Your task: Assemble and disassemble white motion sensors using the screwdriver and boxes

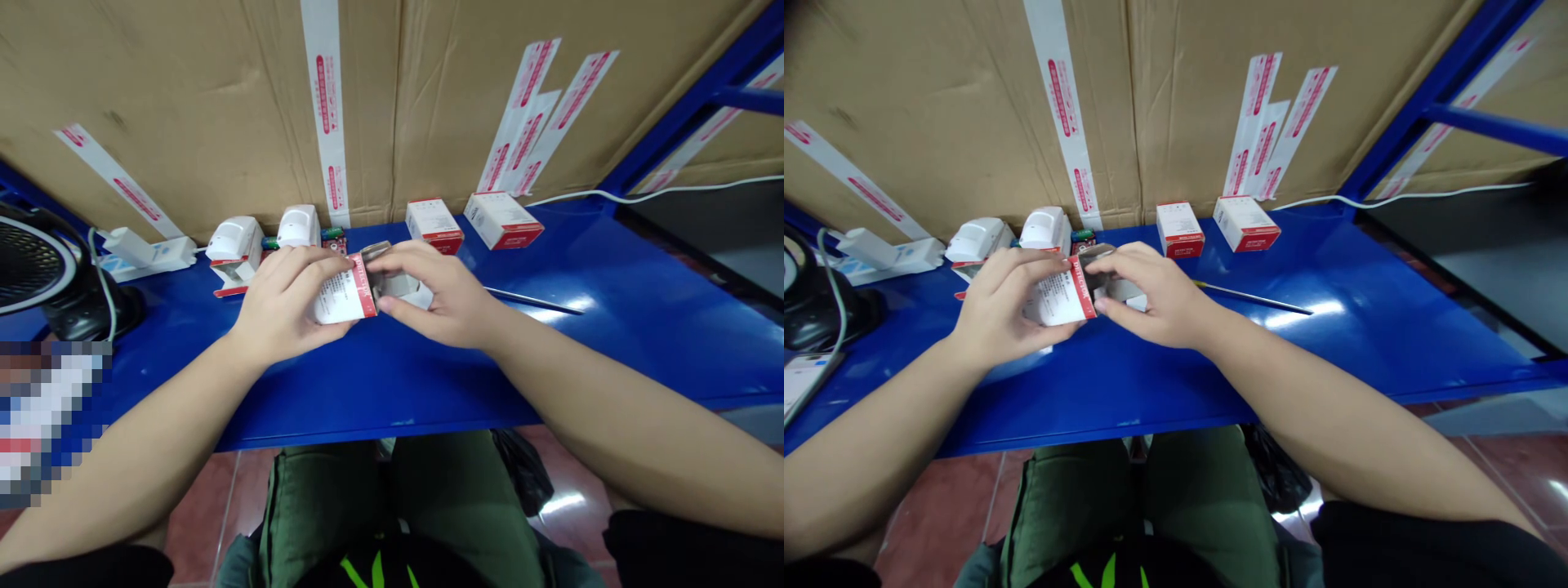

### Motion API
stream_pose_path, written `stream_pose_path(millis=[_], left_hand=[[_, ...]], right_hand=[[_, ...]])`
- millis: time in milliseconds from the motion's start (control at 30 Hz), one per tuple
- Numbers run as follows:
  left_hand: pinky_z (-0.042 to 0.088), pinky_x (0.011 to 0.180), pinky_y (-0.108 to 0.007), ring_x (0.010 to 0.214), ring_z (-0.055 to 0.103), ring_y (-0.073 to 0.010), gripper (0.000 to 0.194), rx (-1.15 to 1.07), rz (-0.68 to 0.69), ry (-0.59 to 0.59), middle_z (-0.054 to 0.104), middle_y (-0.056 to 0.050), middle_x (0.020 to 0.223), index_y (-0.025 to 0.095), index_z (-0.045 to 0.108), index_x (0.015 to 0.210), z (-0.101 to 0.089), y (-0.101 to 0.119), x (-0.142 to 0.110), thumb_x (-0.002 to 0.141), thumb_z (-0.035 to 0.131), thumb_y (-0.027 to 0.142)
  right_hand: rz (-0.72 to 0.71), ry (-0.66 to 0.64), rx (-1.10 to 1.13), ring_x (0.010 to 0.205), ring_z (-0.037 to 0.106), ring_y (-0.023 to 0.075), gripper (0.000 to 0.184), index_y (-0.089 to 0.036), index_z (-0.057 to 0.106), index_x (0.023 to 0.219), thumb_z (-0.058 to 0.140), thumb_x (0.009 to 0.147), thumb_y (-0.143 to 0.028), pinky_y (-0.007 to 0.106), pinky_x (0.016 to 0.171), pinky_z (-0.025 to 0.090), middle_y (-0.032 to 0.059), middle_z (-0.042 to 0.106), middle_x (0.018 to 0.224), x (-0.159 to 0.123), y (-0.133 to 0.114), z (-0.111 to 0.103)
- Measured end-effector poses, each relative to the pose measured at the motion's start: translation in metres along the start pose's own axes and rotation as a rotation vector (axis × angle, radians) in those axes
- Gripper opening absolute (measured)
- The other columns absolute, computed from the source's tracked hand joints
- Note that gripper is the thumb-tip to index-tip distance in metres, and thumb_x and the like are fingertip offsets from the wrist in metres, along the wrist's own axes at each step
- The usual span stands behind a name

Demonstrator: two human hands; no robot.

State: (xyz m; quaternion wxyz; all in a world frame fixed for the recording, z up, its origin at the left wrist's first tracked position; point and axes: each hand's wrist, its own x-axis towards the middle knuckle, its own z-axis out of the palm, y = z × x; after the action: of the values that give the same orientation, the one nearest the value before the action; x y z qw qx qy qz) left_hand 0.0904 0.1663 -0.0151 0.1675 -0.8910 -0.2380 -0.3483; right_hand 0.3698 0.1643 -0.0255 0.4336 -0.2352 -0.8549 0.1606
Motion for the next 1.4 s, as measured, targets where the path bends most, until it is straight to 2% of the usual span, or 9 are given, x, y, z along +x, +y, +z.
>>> stream_pose_path(millis=[100, 267, 400, 533, 767, 900, 1000, 1200, 1400], left_hand=[[0.061, 0.092, -0.046, 0.114, 0.078, -0.0328, 0.053, 0.007, 0.013, -0.004, 0.08, -0.013, 0.131, 0.024, 0.065, 0.144, 0.002, 0.0, 0.0, 0.099, 0.082, 0.046], [0.06, 0.092, -0.045, 0.113, 0.077, -0.0321, 0.052, 0.01, 0.005, -0.018, 0.08, -0.014, 0.13, 0.023, 0.065, 0.143, 0.002, -0.001, -0.001, 0.099, 0.081, 0.046], [0.061, 0.096, -0.045, 0.117, 0.078, -0.0327, 0.056, -0.023, -0.009, -0.022, 0.08, -0.013, 0.132, 0.023, 0.064, 0.145, 0.001, -0.005, -0.002, 0.097, 0.083, 0.047], [0.062, 0.099, -0.047, 0.118, 0.078, -0.0333, 0.056, -0.069, 0.016, -0.033, 0.081, -0.014, 0.13, 0.024, 0.066, 0.143, 0.001, -0.009, -0.003, 0.099, 0.082, 0.055], [0.062, 0.1, -0.05, 0.119, 0.078, -0.034, 0.057, -0.129, 0.025, -0.098, 0.081, -0.014, 0.13, 0.026, 0.069, 0.143, -0.001, -0.011, -0.006, 0.098, 0.082, 0.059], [0.061, 0.099, -0.049, 0.118, 0.077, -0.0335, 0.057, -0.069, -0.011, -0.083, 0.081, -0.013, 0.128, 0.026, 0.069, 0.142, 0.001, -0.011, -0.006, 0.098, 0.081, 0.061], [0.061, 0.098, -0.047, 0.118, 0.077, -0.0323, 0.056, -0.057, -0.012, -0.026, 0.08, -0.014, 0.13, 0.024, 0.066, 0.143, 0.003, -0.011, -0.005, 0.1, 0.079, 0.058], [0.061, 0.098, -0.047, 0.117, 0.077, -0.0324, 0.057, -0.065, -0.004, -0.003, 0.08, -0.012, 0.132, 0.025, 0.066, 0.144, 0.003, -0.012, -0.004, 0.099, 0.082, 0.056], [0.061, 0.098, -0.048, 0.117, 0.076, -0.0332, 0.058, -0.058, -0.078, -0.075, 0.08, -0.013, 0.13, 0.025, 0.07, 0.14, 0.001, -0.013, -0.006, 0.097, 0.082, 0.061]], right_hand=[[-0.004, -0.099, 0.094, 0.127, 0.075, 0.0279, 0.043, -0.024, 0.061, 0.142, 0.075, 0.101, -0.032, 0.045, 0.107, 0.065, 0.0134, 0.076, 0.14, -0.003, -0.001, 0.006], [0.011, -0.077, 0.108, 0.125, 0.073, 0.0286, 0.043, -0.025, 0.056, 0.134, 0.078, 0.097, -0.028, 0.046, 0.106, 0.063, 0.0124, 0.072, 0.134, -0.004, 0.005, 0.008], [-0.059, -0.007, -0.043, 0.111, 0.068, 0.0283, 0.049, -0.027, 0.061, 0.127, 0.088, 0.091, -0.044, 0.048, 0.101, 0.06, 0.0083, 0.071, 0.122, -0.003, 0.014, 0.001], [-0.034, 0.086, -0.156, 0.124, 0.065, 0.0342, 0.074, -0.028, 0.064, 0.139, 0.097, 0.081, -0.061, 0.055, 0.11, 0.055, 0.0115, 0.068, 0.134, -0.002, 0.016, -0.004], [-0.12, 0.008, -0.118, 0.105, 0.072, 0.0275, 0.011, -0.028, 0.07, 0.112, 0.075, 0.102, -0.031, 0.049, 0.1, 0.058, 0.0057, 0.076, 0.109, 0.001, 0.009, 0.001], [-0.001, 0.153, -0.087, 0.11, 0.069, 0.0281, 0.029, -0.027, 0.064, 0.115, 0.082, 0.092, -0.031, 0.048, 0.096, 0.062, 0.0081, 0.07, 0.118, -0.002, 0.006, 0.009], [0.098, 0.221, 0.051, 0.097, 0.069, 0.0215, 0.047, -0.029, 0.058, 0.127, 0.086, 0.09, -0.038, 0.04, 0.082, 0.065, 0.0063, 0.065, 0.124, -0.005, 0.004, 0.01], [-0.15, 0.126, -0.112, 0.115, 0.072, 0.0291, 0.026, -0.029, 0.073, 0.12, 0.083, 0.098, -0.037, 0.052, 0.104, 0.063, 0.0084, 0.071, 0.119, -0.002, 0.004, 0.003], [-0.212, 0.08, -0.149, 0.125, 0.072, 0.031, 0.027, -0.029, 0.075, 0.123, 0.083, 0.099, -0.036, 0.056, 0.108, 0.063, 0.0115, 0.072, 0.13, -0.003, 0.009, 0.002]])
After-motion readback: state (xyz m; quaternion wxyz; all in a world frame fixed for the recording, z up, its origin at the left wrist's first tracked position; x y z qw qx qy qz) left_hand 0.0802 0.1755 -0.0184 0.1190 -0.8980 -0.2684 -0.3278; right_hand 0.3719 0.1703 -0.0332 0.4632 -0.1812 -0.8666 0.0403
